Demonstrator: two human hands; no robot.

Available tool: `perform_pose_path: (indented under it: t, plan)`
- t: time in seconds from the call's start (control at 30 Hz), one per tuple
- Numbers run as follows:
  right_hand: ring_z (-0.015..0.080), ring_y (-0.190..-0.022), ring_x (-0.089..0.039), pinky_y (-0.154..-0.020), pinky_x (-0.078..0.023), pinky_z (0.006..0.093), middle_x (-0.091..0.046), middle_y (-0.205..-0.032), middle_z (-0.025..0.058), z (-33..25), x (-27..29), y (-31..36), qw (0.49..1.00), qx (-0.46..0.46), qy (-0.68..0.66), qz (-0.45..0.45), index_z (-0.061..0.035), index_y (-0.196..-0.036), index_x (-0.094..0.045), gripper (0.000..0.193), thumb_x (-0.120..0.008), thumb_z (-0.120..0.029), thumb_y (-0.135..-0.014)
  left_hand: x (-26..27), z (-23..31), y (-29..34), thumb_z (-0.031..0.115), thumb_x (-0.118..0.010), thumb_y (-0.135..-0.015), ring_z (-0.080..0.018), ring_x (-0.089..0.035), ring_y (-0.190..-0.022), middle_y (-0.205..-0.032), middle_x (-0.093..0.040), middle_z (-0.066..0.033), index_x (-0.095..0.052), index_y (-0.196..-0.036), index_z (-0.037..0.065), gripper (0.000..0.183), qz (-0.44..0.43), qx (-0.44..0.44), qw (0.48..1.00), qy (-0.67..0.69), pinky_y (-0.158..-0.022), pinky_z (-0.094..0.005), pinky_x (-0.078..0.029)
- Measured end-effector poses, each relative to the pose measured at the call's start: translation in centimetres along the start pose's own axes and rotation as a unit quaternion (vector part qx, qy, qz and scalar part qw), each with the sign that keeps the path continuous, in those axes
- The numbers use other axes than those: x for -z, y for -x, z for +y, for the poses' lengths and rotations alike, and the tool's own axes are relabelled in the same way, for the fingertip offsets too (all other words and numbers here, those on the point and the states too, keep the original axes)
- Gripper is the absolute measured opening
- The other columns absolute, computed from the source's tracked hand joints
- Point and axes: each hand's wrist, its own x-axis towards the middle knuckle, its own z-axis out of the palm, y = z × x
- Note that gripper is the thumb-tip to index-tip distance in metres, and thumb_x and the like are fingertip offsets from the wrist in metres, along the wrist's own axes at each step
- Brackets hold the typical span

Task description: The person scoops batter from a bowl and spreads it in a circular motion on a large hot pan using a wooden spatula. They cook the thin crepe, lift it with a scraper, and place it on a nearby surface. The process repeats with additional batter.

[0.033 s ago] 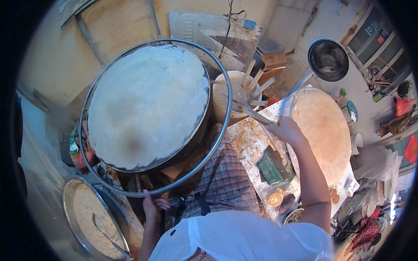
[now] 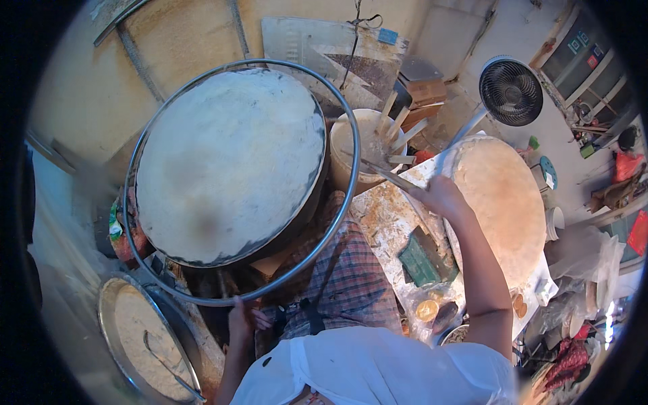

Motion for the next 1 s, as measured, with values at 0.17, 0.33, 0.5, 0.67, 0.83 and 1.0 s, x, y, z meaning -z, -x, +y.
perform_pose_path:
  t: [0.17,0.33,0.5,0.67,0.83,1.0]
  plan:
    - [0.0355,-0.079,-0.066,-0.071,-0.050,0.0449,-0.065,-0.085,0.0255,-0.5,-4.9,-9.4,0.971,0.097,-0.147,0.164,0.0083,-0.089,-0.063,0.040,-0.058,-0.032,-0.085,-3.8,-1.0,1.3,0.042,-0.047,-0.097,-0.0183,-0.062,-0.058,-0.069,-0.063,-0.0124,-0.054,-0.098,-0.004,0.047,-0.029,0.059,0.991,-0.118,-0.055,-0.0280,-0.051]
    - [0.0298,-0.069,-0.069,-0.059,-0.052,0.0427,-0.067,-0.089,0.0226,0.0,-8.7,-11.9,0.987,-0.074,-0.059,-0.128,0.0077,-0.088,-0.065,0.025,-0.050,-0.010,-0.082,-5.0,-0.6,1.7,0.034,-0.049,-0.097,-0.0170,-0.061,-0.058,-0.068,-0.062,-0.0112,-0.055,-0.096,-0.005,0.039,-0.012,0.063,0.992,-0.112,-0.056,-0.0279,-0.052]
    - [0.0308,-0.060,-0.066,-0.059,-0.053,0.0415,-0.066,-0.076,0.0226,3.1,-7.2,-7.1,0.995,0.060,-0.003,-0.074,0.0065,-0.084,-0.066,0.020,-0.056,-0.009,-0.076,-5.4,-1.3,0.4,0.031,-0.050,-0.096,-0.0169,-0.062,-0.058,-0.069,-0.062,-0.0107,-0.056,-0.093,-0.004,0.035,-0.018,0.045,0.990,-0.136,-0.054,-0.0278,-0.051]
    - [0.0324,-0.075,-0.067,-0.069,-0.053,0.0427,-0.065,-0.079,0.0235,8.5,-9.1,2.3,0.995,-0.021,-0.069,-0.069,0.0062,-0.095,-0.059,0.026,-0.059,-0.012,-0.077,-7.6,-2.3,-0.7,0.028,-0.052,-0.096,-0.0130,-0.058,-0.054,-0.068,-0.062,-0.0088,-0.057,-0.096,0.000,0.028,-0.102,0.003,0.970,-0.220,-0.050,-0.0245,-0.046]
    - [0.0437,-0.077,-0.063,-0.066,-0.050,0.0479,-0.062,-0.081,0.0274,16.2,-19.8,10.8,0.984,0.025,-0.141,0.106,0.0028,-0.099,-0.052,0.020,-0.056,-0.008,-0.083,-10.3,-1.1,-1.4,0.027,-0.053,-0.096,-0.0121,-0.058,-0.055,-0.068,-0.063,-0.0067,-0.058,-0.092,0.003,0.025,-0.171,-0.027,0.939,-0.298,-0.053,-0.0234,-0.046]
    - [0.0449,-0.075,-0.061,-0.062,-0.047,0.0477,-0.059,-0.077,0.0284,12.5,-20.8,15.3,0.940,0.015,-0.276,0.201,-0.0026,-0.101,-0.051,0.017,-0.058,-0.010,-0.086,-12.3,4.1,-1.5,0.023,-0.049,-0.097,-0.0119,-0.061,-0.058,-0.070,-0.065,-0.0080,-0.061,-0.103,0.000,0.027,-0.192,-0.126,0.940,-0.254,-0.055,-0.0240,-0.048]
